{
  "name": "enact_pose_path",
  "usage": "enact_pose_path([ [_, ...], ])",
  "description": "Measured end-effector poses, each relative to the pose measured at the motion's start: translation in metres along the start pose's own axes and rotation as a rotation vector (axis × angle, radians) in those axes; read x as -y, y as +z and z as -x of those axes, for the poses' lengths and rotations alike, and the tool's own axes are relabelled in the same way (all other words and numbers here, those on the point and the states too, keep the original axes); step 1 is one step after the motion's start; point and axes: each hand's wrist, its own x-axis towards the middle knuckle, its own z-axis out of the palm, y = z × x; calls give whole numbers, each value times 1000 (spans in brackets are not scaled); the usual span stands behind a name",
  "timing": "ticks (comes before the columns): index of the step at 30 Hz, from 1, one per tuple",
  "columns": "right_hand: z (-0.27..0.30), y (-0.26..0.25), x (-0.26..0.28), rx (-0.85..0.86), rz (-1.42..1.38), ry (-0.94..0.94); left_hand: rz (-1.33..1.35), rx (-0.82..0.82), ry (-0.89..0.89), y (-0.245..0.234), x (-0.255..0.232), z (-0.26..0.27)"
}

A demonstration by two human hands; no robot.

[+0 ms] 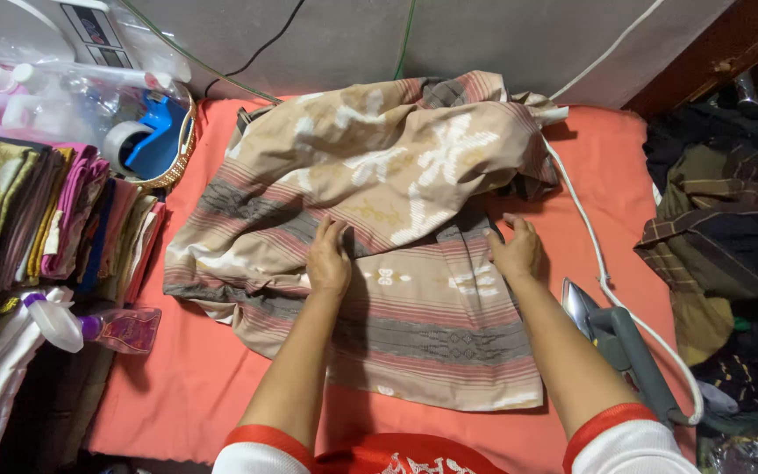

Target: Ironing a patterned sarong on a flat mattress surface.

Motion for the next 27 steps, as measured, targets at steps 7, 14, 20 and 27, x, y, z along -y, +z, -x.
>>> enact_pose_path([
  [7,-39,-24,5,133,181,144,-212,404,-299,33,-27,-28],
  [14,-14,-89,30,-146,8,-73,-104,-182,-146,27,36,-58],
  [20,95,-149,75,494,214,25,48,-397,-189,-35,16,-61],
  [27,170,-145,19,254,504,-455,181,501,453,-62,-116,70],
])
